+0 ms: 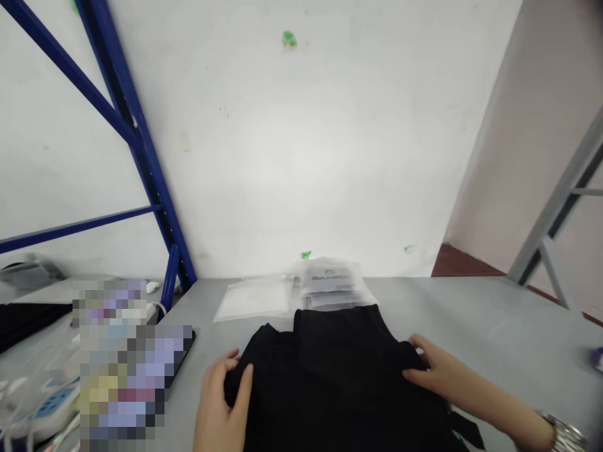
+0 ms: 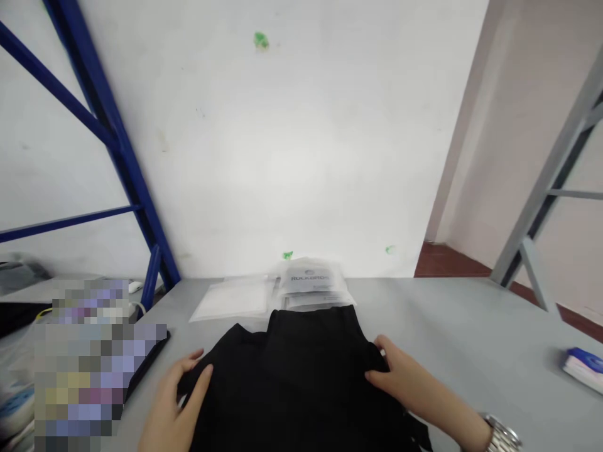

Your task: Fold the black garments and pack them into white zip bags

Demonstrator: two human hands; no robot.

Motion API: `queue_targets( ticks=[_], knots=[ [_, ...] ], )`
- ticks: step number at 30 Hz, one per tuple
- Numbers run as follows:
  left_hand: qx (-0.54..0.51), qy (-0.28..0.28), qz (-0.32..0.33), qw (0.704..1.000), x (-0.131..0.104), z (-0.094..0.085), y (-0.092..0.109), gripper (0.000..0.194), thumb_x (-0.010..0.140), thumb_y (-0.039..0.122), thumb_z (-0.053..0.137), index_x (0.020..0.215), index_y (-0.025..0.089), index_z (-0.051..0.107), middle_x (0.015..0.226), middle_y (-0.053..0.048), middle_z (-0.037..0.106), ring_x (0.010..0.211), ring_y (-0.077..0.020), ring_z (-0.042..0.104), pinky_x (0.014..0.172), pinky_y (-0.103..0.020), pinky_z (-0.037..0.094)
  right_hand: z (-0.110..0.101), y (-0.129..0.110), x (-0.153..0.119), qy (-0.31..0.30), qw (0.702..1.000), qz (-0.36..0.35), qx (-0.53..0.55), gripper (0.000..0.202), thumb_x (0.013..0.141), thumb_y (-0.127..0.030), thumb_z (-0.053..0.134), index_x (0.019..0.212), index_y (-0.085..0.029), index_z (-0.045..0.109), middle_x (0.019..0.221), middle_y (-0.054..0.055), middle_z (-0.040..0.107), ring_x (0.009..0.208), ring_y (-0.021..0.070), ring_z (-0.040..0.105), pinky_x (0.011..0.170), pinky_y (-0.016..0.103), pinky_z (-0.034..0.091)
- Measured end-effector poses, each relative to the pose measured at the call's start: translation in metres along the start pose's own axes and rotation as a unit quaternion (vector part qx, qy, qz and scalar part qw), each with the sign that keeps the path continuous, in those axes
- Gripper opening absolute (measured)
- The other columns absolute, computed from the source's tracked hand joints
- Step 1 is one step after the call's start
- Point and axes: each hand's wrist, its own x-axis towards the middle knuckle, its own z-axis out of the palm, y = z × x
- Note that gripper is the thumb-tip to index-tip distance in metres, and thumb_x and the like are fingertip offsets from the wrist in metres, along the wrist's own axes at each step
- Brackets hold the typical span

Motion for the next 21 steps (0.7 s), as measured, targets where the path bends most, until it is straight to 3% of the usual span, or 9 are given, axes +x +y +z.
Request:
queue_targets(
  ticks=[2,5,7,9,10,12,15,18,21],
  knots=[
    [-0.062,-0.048,-0.078,0.994,-0.002,0.004,0.006,0.043,0.073,0.061,0.055,0.092,0.023,0.054,0.106,-0.009,0.063,0.103,-0.0309,0.058,0.087,-0.044,0.046,-0.001,-0.016,-0.002,0.022,0.999,-0.010,-0.040,0.014,0.072,-0.026,0.057,0.085,-0.021,0.056,0.071,0.003,0.068,0.066,0.0230,0.064,0.060,0.032,0.045],
    [-0.128,-0.076,-0.162,0.976,-0.004,0.010,0.009,0.046,0.068,0.062,0.061,0.090,0.022,0.052,0.107,-0.008,0.064,0.091,-0.0274,0.064,0.073,-0.037,0.052,0.014,-0.044,-0.002,0.077,0.995,-0.018,-0.060,0.029,0.077,-0.036,0.055,0.098,-0.017,0.058,0.092,0.012,0.068,0.085,0.0292,0.064,0.070,0.037,0.046],
    [-0.176,-0.070,-0.177,0.966,-0.004,0.012,0.006,0.040,0.067,0.056,0.067,0.084,0.024,0.049,0.122,-0.007,0.059,0.099,-0.0254,0.063,0.077,-0.034,0.053,0.032,-0.060,-0.003,0.058,0.998,-0.025,-0.032,0.038,0.084,-0.045,0.047,0.105,-0.017,0.059,0.089,0.010,0.069,0.078,0.0258,0.066,0.066,0.034,0.049],
    [-0.224,-0.049,-0.165,0.959,-0.004,0.013,0.000,0.039,0.065,0.049,0.073,0.079,0.025,0.046,0.133,-0.004,0.051,0.117,-0.0251,0.054,0.091,-0.034,0.048,0.051,-0.069,-0.007,0.018,0.999,-0.039,0.001,0.036,0.088,-0.043,0.038,0.104,-0.020,0.062,0.073,0.003,0.068,0.061,0.0194,0.066,0.057,0.029,0.050],
    [-0.248,-0.035,-0.155,0.955,-0.004,0.013,-0.003,0.040,0.063,0.046,0.076,0.079,0.025,0.046,0.136,-0.003,0.048,0.125,-0.0252,0.047,0.098,-0.035,0.043,0.059,-0.070,-0.010,0.012,0.999,-0.047,0.012,0.034,0.089,-0.038,0.036,0.103,-0.021,0.062,0.070,0.001,0.067,0.059,0.0177,0.065,0.057,0.028,0.050],
    [-0.295,-0.003,-0.144,0.945,-0.004,0.012,-0.008,0.044,0.058,0.044,0.080,0.085,0.027,0.051,0.136,-0.004,0.047,0.133,-0.0256,0.036,0.108,-0.040,0.032,0.068,-0.066,-0.019,0.047,0.998,-0.050,0.013,0.033,0.088,-0.031,0.037,0.107,-0.019,0.060,0.082,0.004,0.067,0.072,0.0191,0.066,0.068,0.030,0.051],
    [-0.352,0.035,-0.193,0.915,-0.006,0.011,-0.007,0.052,0.057,0.039,0.082,0.101,0.028,0.057,0.130,-0.005,0.052,0.134,-0.0268,0.036,0.113,-0.044,0.021,0.074,-0.047,-0.031,0.144,0.988,0.006,-0.063,0.034,0.086,-0.041,0.042,0.099,-0.015,0.060,0.095,0.012,0.063,0.085,0.0274,0.062,0.077,0.041,0.047],
    [-0.383,0.021,-0.269,0.883,-0.010,0.012,0.002,0.048,0.065,0.031,0.077,0.110,0.029,0.060,0.123,-0.005,0.060,0.128,-0.0285,0.045,0.112,-0.047,0.025,0.080,-0.032,-0.036,0.165,0.976,0.035,-0.140,0.040,0.083,-0.055,0.047,0.076,-0.018,0.061,0.084,0.012,0.064,0.083,0.0313,0.061,0.077,0.045,0.044],
    [-0.413,-0.002,-0.269,0.870,-0.014,0.015,0.010,0.042,0.069,0.023,0.074,0.109,0.025,0.063,0.120,-0.005,0.065,0.123,-0.0275,0.050,0.109,-0.043,0.034,0.085,-0.033,-0.033,0.158,0.975,0.026,-0.151,0.039,0.083,-0.054,0.049,0.080,-0.017,0.062,0.090,0.015,0.066,0.090,0.0330,0.061,0.078,0.043,0.044]
  ],
)
